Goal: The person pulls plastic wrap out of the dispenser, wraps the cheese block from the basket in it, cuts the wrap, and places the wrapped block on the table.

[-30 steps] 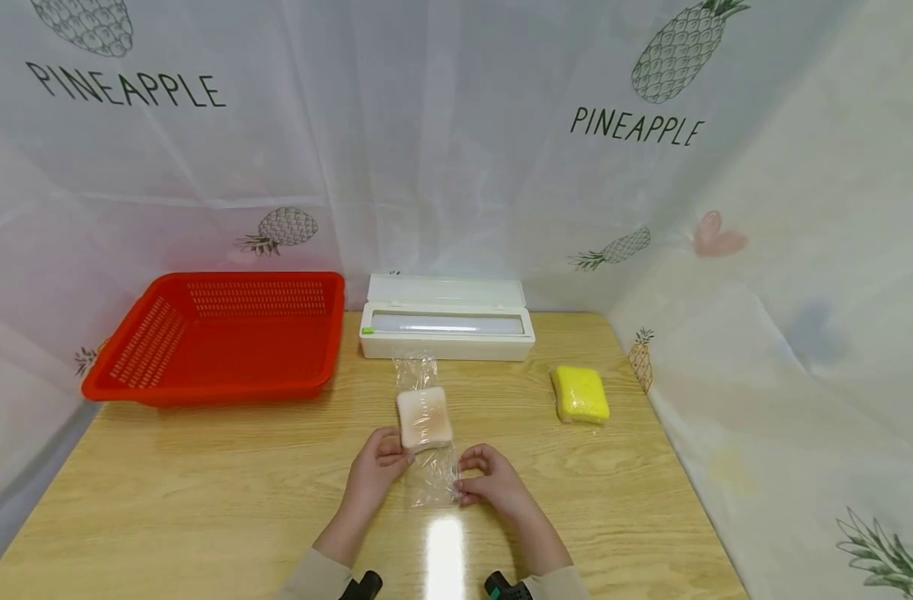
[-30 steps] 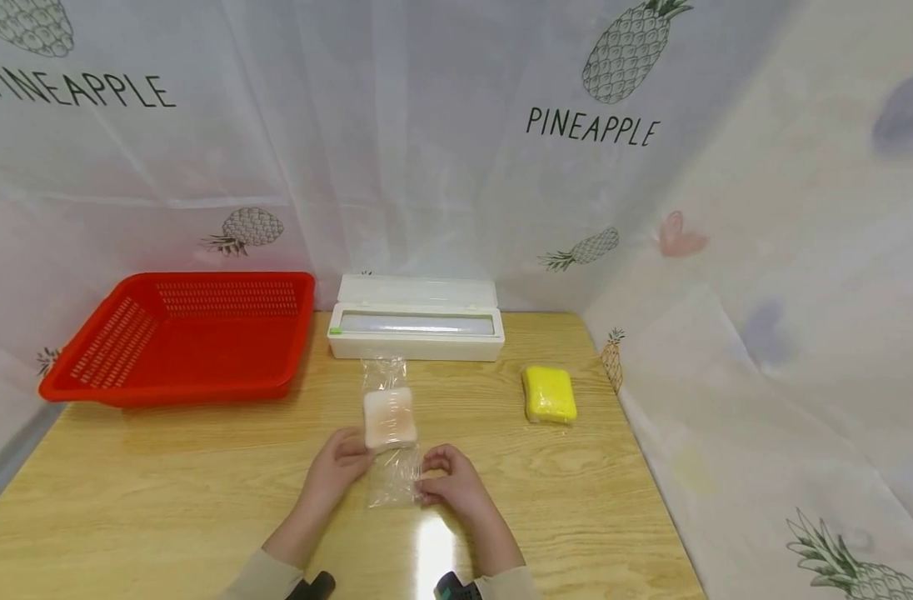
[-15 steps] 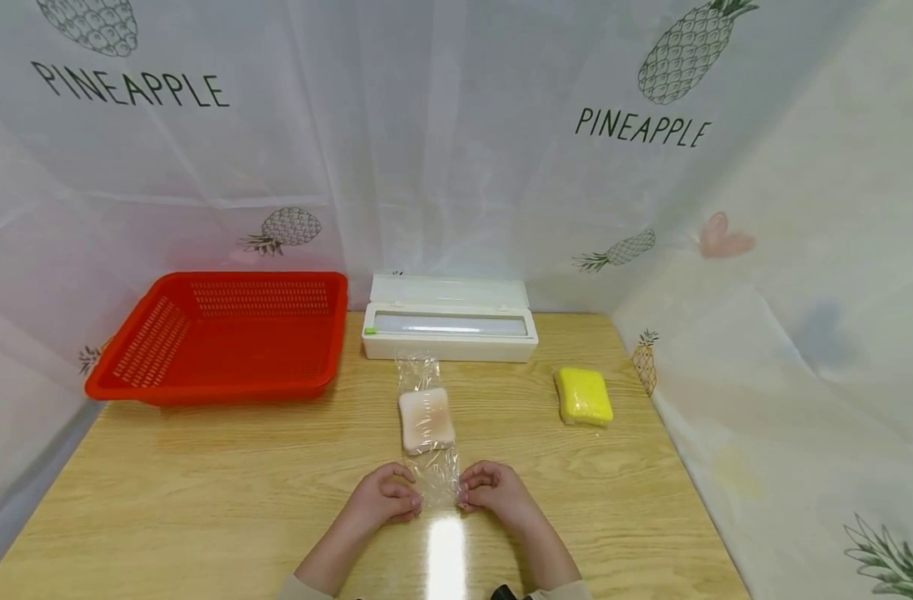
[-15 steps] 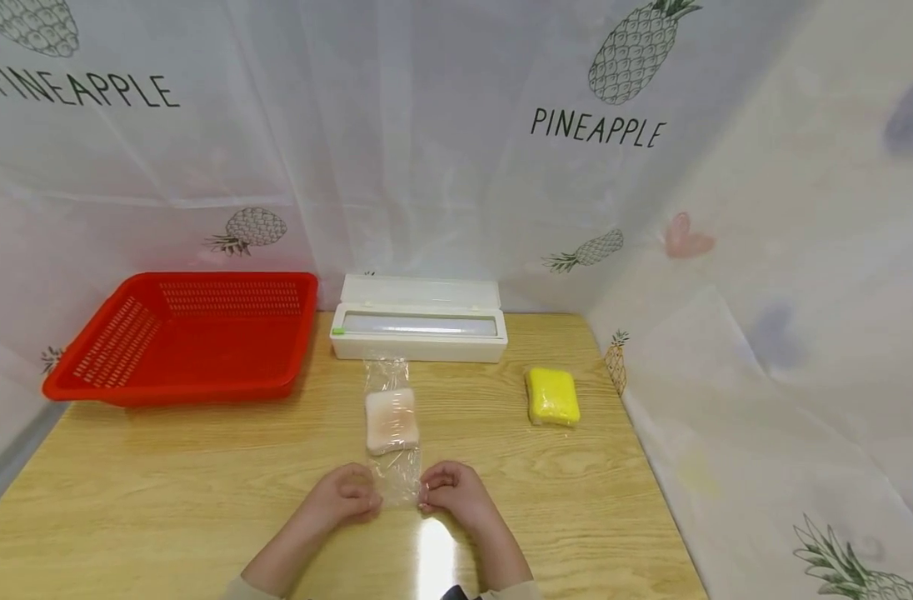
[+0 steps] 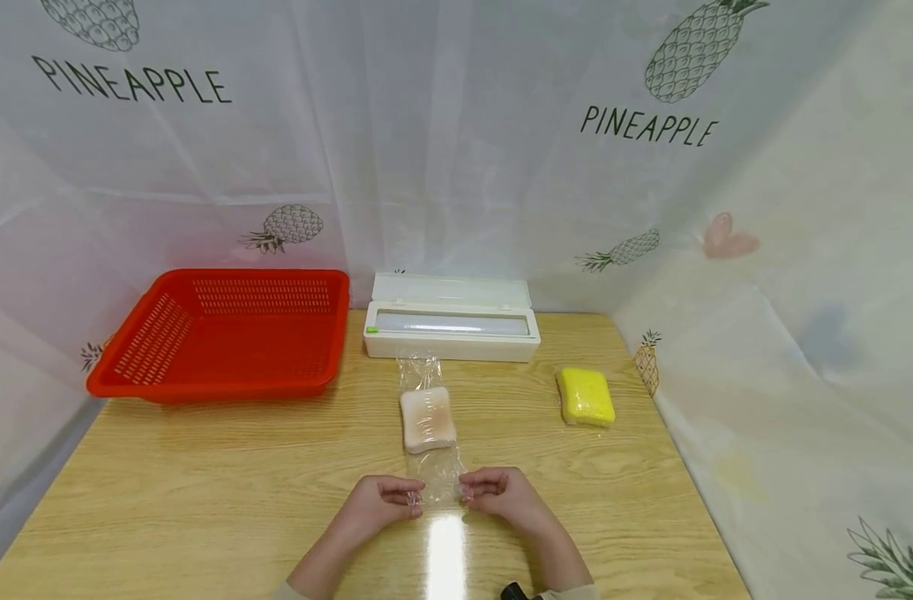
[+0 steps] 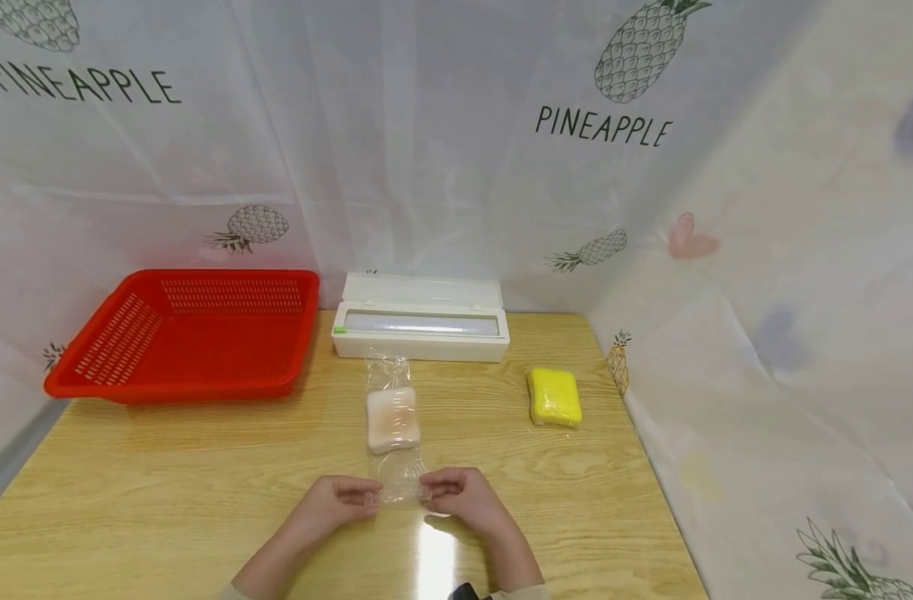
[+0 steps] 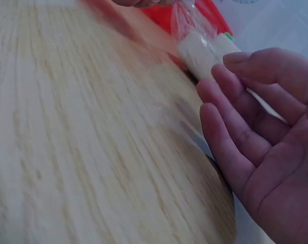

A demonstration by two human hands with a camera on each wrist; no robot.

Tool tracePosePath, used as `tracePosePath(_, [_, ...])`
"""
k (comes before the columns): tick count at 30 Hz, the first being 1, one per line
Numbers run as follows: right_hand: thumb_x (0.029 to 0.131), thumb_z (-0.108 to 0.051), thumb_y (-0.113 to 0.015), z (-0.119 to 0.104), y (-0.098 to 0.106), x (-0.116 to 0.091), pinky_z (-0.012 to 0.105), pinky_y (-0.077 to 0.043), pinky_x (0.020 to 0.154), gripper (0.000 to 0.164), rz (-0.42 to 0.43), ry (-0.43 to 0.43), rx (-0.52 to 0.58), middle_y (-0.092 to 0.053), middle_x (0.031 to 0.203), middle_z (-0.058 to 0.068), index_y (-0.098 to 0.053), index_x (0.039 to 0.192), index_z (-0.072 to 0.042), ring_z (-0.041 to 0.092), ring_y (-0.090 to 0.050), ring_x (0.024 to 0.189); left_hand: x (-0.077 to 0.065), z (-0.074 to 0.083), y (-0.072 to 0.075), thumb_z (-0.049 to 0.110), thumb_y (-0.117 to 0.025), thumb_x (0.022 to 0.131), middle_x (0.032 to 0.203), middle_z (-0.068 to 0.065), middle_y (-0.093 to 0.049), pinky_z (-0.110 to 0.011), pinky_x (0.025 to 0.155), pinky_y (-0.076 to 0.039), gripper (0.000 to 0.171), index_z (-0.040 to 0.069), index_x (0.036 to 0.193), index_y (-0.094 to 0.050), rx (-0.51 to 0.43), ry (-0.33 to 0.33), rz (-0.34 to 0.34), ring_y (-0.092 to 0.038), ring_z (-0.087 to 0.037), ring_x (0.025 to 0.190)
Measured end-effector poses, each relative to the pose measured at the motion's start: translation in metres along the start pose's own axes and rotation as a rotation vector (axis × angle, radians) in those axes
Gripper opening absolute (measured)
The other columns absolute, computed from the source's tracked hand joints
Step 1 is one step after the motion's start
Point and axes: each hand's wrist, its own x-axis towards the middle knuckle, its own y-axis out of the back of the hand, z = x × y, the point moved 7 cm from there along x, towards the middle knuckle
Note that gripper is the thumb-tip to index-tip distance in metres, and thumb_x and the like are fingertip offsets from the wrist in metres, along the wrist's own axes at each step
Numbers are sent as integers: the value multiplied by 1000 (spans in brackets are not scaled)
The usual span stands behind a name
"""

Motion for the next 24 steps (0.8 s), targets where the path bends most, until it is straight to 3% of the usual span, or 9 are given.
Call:
tracePosePath(5, [80,13,-66,-11,4,3,29,-56,78,39,-9,89,-65,-64,114,23,-64,118,9,24,-65,94,0,9,4,1,-78,79,106,-15,-69,-27,72,-56,35,-2,113,-71,14,-24,24,-66,-25,89])
tracePosePath(10, [84,11,-67,-24,6,12,30,-55,79,27,73,121,-70,-65,108,26,-67,111,10,30,-66,97,4,18,10,7,-76,84,101,-12,-72,-29,71,-56,26,0,108,-73,27,-57,96,-69,-23,85])
tracePosePath(18, [87,3,-69,-73,4,17,36,-56,75,16,189,200,-121,-68,93,21,-68,96,16,14,-64,80,16,36,23,8,-71,88,93,-10,-73,-30,73,-56,14,1,100,-76,103,-130,175,-68,-24,87])
tracePosePath(24, [86,1,-71,-88,10,32,23,-49,66,10,281,242,-184,-65,86,12,-71,92,10,11,-57,77,31,53,37,8,-75,85,87,0,-70,-23,68,-52,6,9,90,-78,197,-182,280,-63,-17,82])
